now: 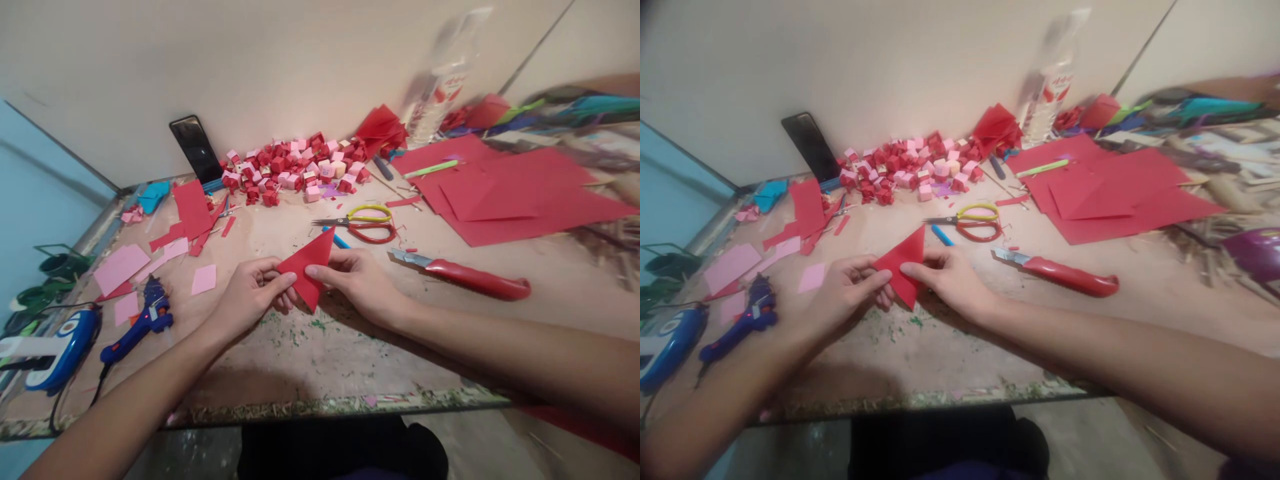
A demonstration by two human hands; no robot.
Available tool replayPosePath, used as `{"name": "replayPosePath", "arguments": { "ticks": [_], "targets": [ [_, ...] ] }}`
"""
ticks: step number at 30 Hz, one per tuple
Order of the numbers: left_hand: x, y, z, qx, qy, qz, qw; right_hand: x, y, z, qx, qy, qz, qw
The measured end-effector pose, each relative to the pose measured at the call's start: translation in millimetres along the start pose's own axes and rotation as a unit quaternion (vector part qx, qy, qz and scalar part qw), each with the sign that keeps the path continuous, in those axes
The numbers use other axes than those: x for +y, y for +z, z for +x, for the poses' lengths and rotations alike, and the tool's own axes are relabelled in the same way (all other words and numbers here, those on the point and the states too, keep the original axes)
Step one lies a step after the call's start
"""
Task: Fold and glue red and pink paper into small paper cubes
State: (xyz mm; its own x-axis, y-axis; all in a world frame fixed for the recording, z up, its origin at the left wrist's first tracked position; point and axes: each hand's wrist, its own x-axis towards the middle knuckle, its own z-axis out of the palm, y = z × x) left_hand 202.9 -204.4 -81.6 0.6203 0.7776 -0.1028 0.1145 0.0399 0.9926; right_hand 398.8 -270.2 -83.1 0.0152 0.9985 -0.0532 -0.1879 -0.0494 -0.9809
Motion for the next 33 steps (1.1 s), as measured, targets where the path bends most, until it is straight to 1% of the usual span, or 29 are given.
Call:
{"name": "replayPosePath", "arguments": {
  "ticks": [7,11,16,20,24,26,30,33],
  "targets": [
    [0.2,-1.1,-1.2,-0.004,0.01,0.014,1.0,-0.4,0.8,-1.0,0.016,0.006,-0.009,1.0],
    [1.3,-1.4,-2.5,0.02,0.018,0.038,0.999,-1.4,2.2,-1.1,0.019,0.011,-0.002,1.0],
    [7.3,0.1,-3.6,0.022,0.02,0.079,0.996,-0.9,0.9,-0.4,0.013,-0.002,-0.051,0.999],
    [7.3,-1.2,-3.6,0.014,0.02,0.083,0.996,0.6,-0.4,-0.3,0.018,0.003,-0.069,0.997],
    [3.1,-4.1,-5.1,-0.014,0.026,0.079,0.996,1.7,0.0,0.0,0.002,-0.006,-0.063,0.998],
    [2.4,-4.5,-6.0,-0.027,0.032,0.089,0.995,1.7,0.6,0.1,-0.008,0.006,-0.056,0.998],
    [5.3,-3.1,-6.8,-0.045,0.036,0.144,0.988,1.1,1.1,-0.5,-0.036,0.038,-0.056,0.997],
    [7.1,-2.3,-6.7,-0.042,0.037,0.176,0.983,-0.5,0.7,-1.6,-0.048,0.043,-0.056,0.996]
  ]
}}
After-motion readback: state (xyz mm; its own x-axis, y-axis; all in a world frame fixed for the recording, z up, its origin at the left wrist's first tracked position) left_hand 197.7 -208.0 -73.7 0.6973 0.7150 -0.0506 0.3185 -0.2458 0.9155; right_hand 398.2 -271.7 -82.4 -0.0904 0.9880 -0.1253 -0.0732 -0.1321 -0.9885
